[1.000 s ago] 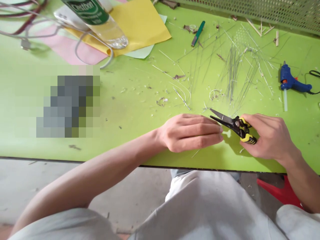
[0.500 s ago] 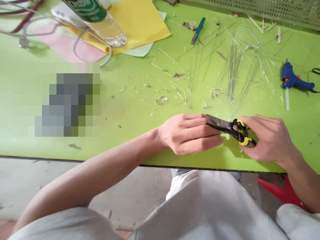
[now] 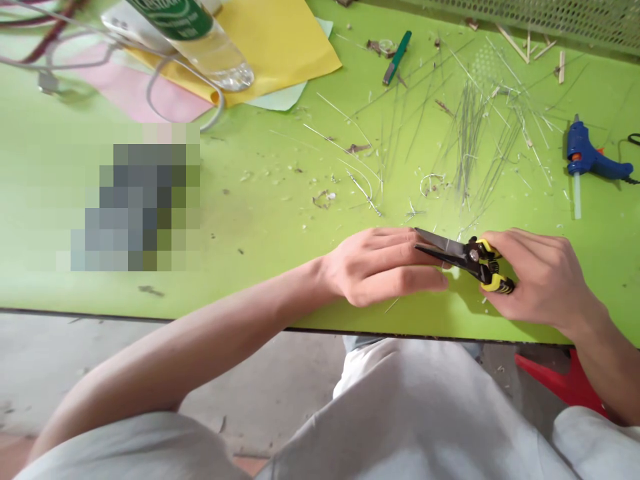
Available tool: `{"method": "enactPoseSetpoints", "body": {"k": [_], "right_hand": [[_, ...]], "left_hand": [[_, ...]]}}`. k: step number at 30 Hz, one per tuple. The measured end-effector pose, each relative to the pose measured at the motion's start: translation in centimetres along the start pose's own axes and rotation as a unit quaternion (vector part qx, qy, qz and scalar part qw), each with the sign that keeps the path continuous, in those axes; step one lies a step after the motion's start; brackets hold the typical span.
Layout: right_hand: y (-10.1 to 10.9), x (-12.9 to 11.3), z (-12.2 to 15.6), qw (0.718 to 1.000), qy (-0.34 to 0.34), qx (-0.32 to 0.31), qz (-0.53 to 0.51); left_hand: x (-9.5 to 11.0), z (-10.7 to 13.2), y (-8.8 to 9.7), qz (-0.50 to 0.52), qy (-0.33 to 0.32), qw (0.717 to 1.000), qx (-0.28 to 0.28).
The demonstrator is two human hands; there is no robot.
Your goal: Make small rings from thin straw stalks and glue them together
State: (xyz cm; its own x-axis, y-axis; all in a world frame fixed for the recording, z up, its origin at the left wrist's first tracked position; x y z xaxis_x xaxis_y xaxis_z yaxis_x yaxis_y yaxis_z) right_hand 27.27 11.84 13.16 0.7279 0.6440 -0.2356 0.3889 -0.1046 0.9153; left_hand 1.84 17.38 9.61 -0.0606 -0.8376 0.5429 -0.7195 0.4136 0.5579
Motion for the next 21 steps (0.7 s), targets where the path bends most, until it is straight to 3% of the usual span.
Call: {"method": "enactPoseSetpoints", "body": {"k": [2,8,13,21], "right_hand": [[0.0,0.0,0.0,1.000,0.001,0.001,-0.001],[0.0,-0.1,-0.1,1.000,0.006,-0.003,0.000],[0.1,-0.2,-0.3,1.000,0.006,-0.011,0.011],[0.0,0.0,-0.3,1.000,0.005,0.007,0.020]], "left_hand": [[-0.1,0.2,-0.3,0.000,0.014,1.000,0.001],[-0.4,0.4,-1.3,-0.072,-0.084,0.993,0.034],[0.1,0.1,-1.8,-0.102,-0.147,0.976,0.123],[0.8,-0.2,-2.4,-0.065,-0.097,0.982,0.148]]}}
Point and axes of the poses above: each hand's wrist, its own z-axis away from the middle knuckle, its own y-axis out of the back of the hand, x = y × z, the point moved 2 cm from there along -z, towards the middle knuckle, and after that the axes turned 4 degrees about -z, right-handed, at the moved point
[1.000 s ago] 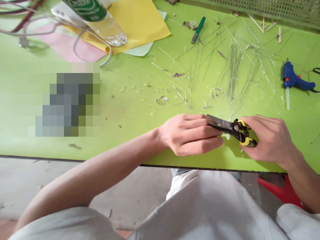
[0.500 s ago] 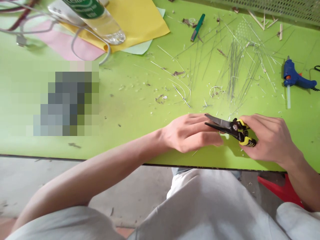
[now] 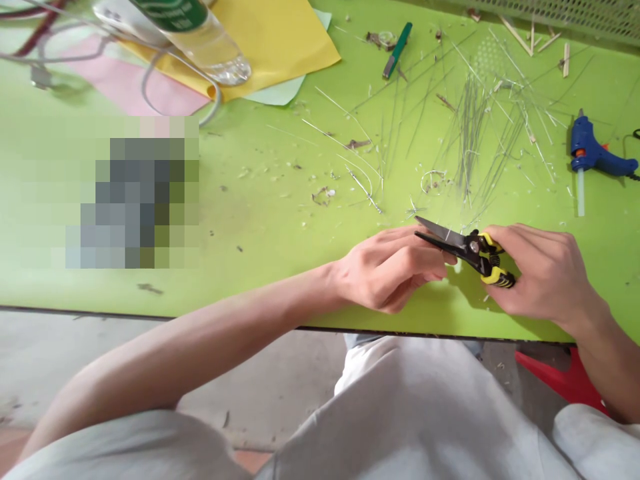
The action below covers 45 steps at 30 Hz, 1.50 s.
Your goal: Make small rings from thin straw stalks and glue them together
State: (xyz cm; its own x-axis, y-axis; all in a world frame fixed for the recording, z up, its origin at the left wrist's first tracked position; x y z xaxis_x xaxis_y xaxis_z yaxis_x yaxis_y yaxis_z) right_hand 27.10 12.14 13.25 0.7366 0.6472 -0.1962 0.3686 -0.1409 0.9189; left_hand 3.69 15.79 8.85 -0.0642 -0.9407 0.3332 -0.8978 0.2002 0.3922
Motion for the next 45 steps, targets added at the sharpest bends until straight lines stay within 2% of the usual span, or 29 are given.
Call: {"method": "enactPoseSetpoints", "body": {"k": [7,12,18,23,27,30,33,36,39,42,45], "right_hand": [[0.3,0.3,0.1,0.998,-0.020,0.008,-0.055],[0.5,0.3,0.2,0.995,-0.032,0.010,-0.093],[0.4,0.3,0.3,0.996,-0.023,0.024,-0.078],[0.7,0.1,-0.1,0.997,-0.043,-0.005,-0.068],[2.4,1.2,0.4,0.996,-0.069,-0.061,-0.013],[4.4,3.4,3.0,0.992,-0.104,-0.055,0.041],[6.1,6.5,7.1,0.973,-0.194,-0.050,0.114],[7.0,9.2,10.7,0.950,-0.235,-0.054,0.197],[7.0,9.9,11.4,0.966,-0.193,-0.042,0.166],[6.3,7.7,8.9,0.974,-0.194,-0.020,0.117],[4.4,3.4,4.3,0.990,-0.137,-0.007,0.028]], "left_hand": [[0.3,-0.2,0.5,0.022,0.036,0.999,0.012],[0.4,-0.1,0.9,0.006,0.104,0.995,-0.004],[-0.1,0.0,0.3,0.029,0.092,0.991,0.094],[-0.4,0.3,0.1,0.043,0.210,0.969,0.121],[-0.7,0.0,0.5,0.040,0.333,0.927,0.170],[-1.2,-0.4,0.9,0.027,0.417,0.891,0.175],[-1.5,-0.4,0.9,0.045,0.461,0.873,0.155],[-1.5,-0.2,0.5,0.055,0.464,0.878,0.107],[-1.2,-0.1,0.2,0.010,0.416,0.908,0.041],[-0.7,-0.2,-0.1,-0.049,0.341,0.939,-0.006],[-0.3,-0.2,-0.3,-0.085,0.269,0.959,-0.029]]}}
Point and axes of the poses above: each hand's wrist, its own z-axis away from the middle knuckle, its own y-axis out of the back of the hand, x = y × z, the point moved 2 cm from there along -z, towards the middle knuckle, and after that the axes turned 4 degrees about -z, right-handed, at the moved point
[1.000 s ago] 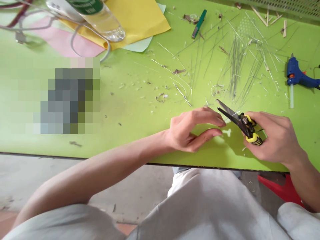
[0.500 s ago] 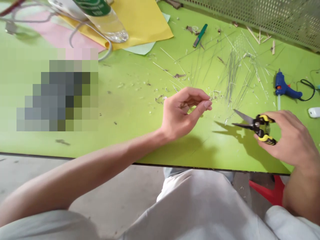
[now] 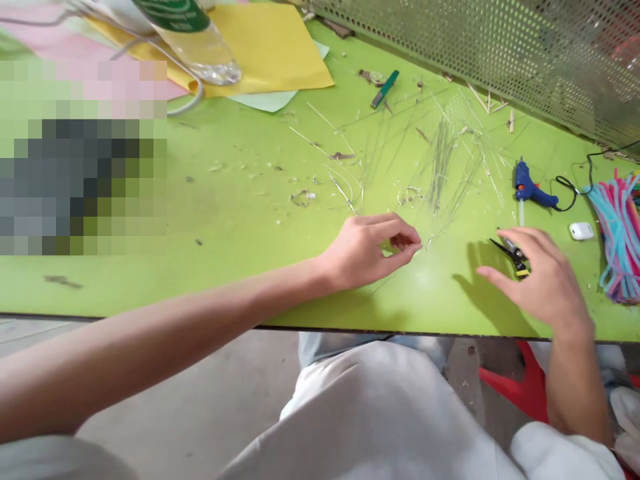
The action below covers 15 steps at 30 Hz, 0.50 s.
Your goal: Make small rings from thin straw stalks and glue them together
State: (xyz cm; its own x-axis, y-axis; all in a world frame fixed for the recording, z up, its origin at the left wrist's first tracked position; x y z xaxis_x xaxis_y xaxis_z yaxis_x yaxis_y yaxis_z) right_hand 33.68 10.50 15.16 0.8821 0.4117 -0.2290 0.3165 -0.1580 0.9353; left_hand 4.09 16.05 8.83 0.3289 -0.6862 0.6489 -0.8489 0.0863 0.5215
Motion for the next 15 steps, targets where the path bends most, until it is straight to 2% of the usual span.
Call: {"method": "enactPoseSetpoints", "body": {"k": [3,5,8,10,12,15], "right_hand": [[-2.2,-4.9,-3.0,0.988,0.109,-0.012,-0.104],[-3.7,-6.5,-4.2,0.983,0.155,-0.006,-0.094],[-5.4,-6.8,-4.9,0.975,0.209,0.030,-0.075],[-6.2,-6.4,-4.8,0.966,0.227,0.061,-0.104],[-6.8,-5.8,-4.5,0.962,0.210,0.076,-0.154],[-7.7,-5.2,-4.0,0.960,0.156,0.078,-0.220]], "left_hand": [[0.2,0.3,0.0,-0.040,-0.060,0.997,-0.009],[0.3,0.4,0.1,-0.072,-0.090,0.993,-0.011],[0.2,0.5,0.3,-0.109,-0.116,0.987,-0.002],[0.1,0.4,0.3,-0.118,-0.116,0.986,0.001],[-0.1,0.4,0.3,-0.121,-0.117,0.986,0.000],[-0.3,0.1,0.4,-0.136,-0.155,0.979,0.000]]}}
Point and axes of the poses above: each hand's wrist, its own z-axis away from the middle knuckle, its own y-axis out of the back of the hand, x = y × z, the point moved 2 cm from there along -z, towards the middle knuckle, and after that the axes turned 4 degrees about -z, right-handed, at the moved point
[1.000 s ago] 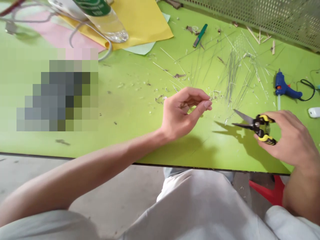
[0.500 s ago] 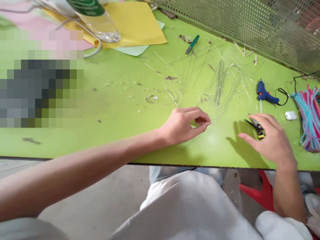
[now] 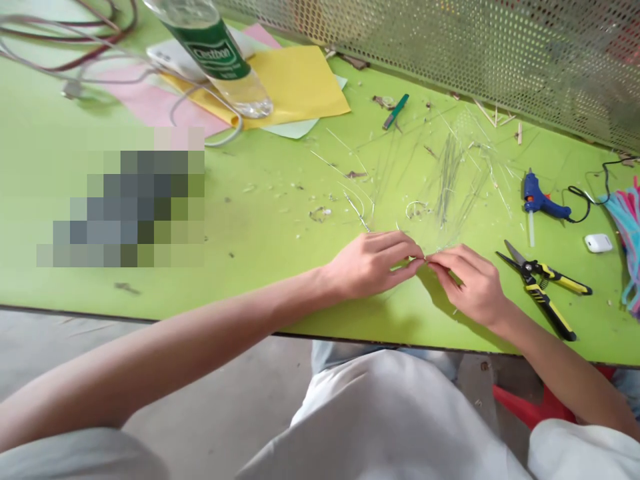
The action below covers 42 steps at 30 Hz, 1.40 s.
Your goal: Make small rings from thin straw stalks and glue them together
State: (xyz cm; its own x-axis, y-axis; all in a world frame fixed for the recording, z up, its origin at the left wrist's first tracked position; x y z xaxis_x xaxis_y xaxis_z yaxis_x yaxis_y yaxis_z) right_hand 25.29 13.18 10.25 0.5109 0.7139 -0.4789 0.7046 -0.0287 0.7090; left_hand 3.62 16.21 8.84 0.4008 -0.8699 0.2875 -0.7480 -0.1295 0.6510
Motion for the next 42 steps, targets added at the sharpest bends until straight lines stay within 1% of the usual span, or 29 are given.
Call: {"method": "enactPoseSetpoints", "body": {"k": [1,2,3,4,6,7,8,9,10,12,15,18,21,24,26,27,30,32,33,36,37,38,39,40,41,42], "right_hand": [[-0.1,0.2,0.2,1.000,-0.012,0.007,-0.013],[-0.2,0.5,0.3,0.999,-0.020,0.015,-0.019],[-0.2,0.7,0.4,0.999,-0.027,0.024,-0.021],[-0.2,1.0,0.5,0.999,-0.034,0.031,-0.020],[-0.2,1.7,0.5,0.998,-0.053,0.042,-0.016],[-0.2,2.0,0.6,0.997,-0.063,0.045,-0.017],[-0.3,2.3,0.6,0.996,-0.070,0.046,-0.021],[-0.3,2.6,0.6,0.996,-0.077,0.044,-0.025],[-0.4,2.9,0.7,0.995,-0.082,0.043,-0.027],[-0.6,3.2,0.8,0.995,-0.089,0.046,-0.027],[-0.6,3.4,0.8,0.993,-0.094,0.063,-0.024],[-0.4,3.1,0.7,0.992,-0.093,0.086,-0.021],[-0.1,2.5,0.6,0.992,-0.093,0.087,-0.015],[0.2,1.9,0.5,0.991,-0.105,0.075,-0.012],[0.4,1.7,0.6,0.990,-0.126,0.068,-0.015],[0.5,1.6,0.6,0.988,-0.140,0.064,-0.018],[0.7,1.5,0.7,0.982,-0.182,0.052,-0.021],[0.9,1.6,0.7,0.980,-0.194,0.048,-0.020],[1.0,1.6,0.7,0.980,-0.193,0.048,-0.021],[1.2,1.5,0.6,0.981,-0.181,0.060,-0.032],[1.2,1.5,0.5,0.980,-0.183,0.069,-0.036],[1.2,1.4,0.5,0.978,-0.190,0.079,-0.040],[1.2,1.4,0.4,0.975,-0.199,0.089,-0.045],[1.2,1.4,0.4,0.972,-0.207,0.098,-0.052],[1.1,1.4,0.4,0.969,-0.215,0.104,-0.061],[1.0,1.4,0.4,0.966,-0.223,0.107,-0.070]], "left_hand": [[-0.3,-0.2,0.1,-0.007,-0.007,1.000,0.000],[-0.7,-0.6,0.3,-0.012,-0.001,1.000,-0.003],[-1.4,-1.0,0.5,-0.015,0.021,1.000,-0.008],[-2.3,-1.6,0.6,-0.015,0.065,0.998,-0.019],[-4.4,-3.1,0.6,-0.026,0.165,0.985,-0.053],[-5.4,-3.9,0.4,-0.039,0.199,0.976,-0.084],[-6.3,-4.7,0.1,-0.054,0.219,0.967,-0.122],[-7.0,-5.5,-0.3,-0.069,0.224,0.957,-0.171],[-7.5,-6.2,-0.8,-0.085,0.223,0.946,-0.218],[-8.0,-7.4,-1.7,-0.113,0.220,0.926,-0.284],[-7.9,-8.3,-2.4,-0.139,0.215,0.912,-0.322],[-7.7,-8.4,-2.2,-0.135,0.189,0.910,-0.345],[-7.5,-8.2,-1.7,-0.132,0.126,0.913,-0.365],[-7.4,-8.2,-1.6,-0.166,0.028,0.902,-0.397],[-7.5,-8.3,-1.7,-0.170,-0.025,0.901,-0.398],[-7.7,-8.4,-1.8,-0.160,-0.043,0.905,-0.391],[-8.4,-9.1,-2.0,-0.105,-0.063,0.924,-0.362],[-8.8,-9.8,-2.0,-0.063,-0.037,0.936,-0.344],[-8.9,-10.1,-1.9,-0.044,-0.010,0.940,-0.337],[-8.4,-10.4,-1.7,0.053,0.103,0.941,-0.318],[-7.9,-10.1,-1.8,0.112,0.146,0.934,-0.306],[-7.2,-9.6,-1.9,0.178,0.200,0.922,-0.278],[-6.4,-8.8,-2.0,0.251,0.259,0.899,-0.249],[-5.6,-7.8,-2.2,0.320,0.309,0.871,-0.208],[-4.7,-6.6,-2.4,0.385,0.345,0.836,-0.184],[-3.9,-5.4,-2.6,0.445,0.371,0.796,-0.174]]}}
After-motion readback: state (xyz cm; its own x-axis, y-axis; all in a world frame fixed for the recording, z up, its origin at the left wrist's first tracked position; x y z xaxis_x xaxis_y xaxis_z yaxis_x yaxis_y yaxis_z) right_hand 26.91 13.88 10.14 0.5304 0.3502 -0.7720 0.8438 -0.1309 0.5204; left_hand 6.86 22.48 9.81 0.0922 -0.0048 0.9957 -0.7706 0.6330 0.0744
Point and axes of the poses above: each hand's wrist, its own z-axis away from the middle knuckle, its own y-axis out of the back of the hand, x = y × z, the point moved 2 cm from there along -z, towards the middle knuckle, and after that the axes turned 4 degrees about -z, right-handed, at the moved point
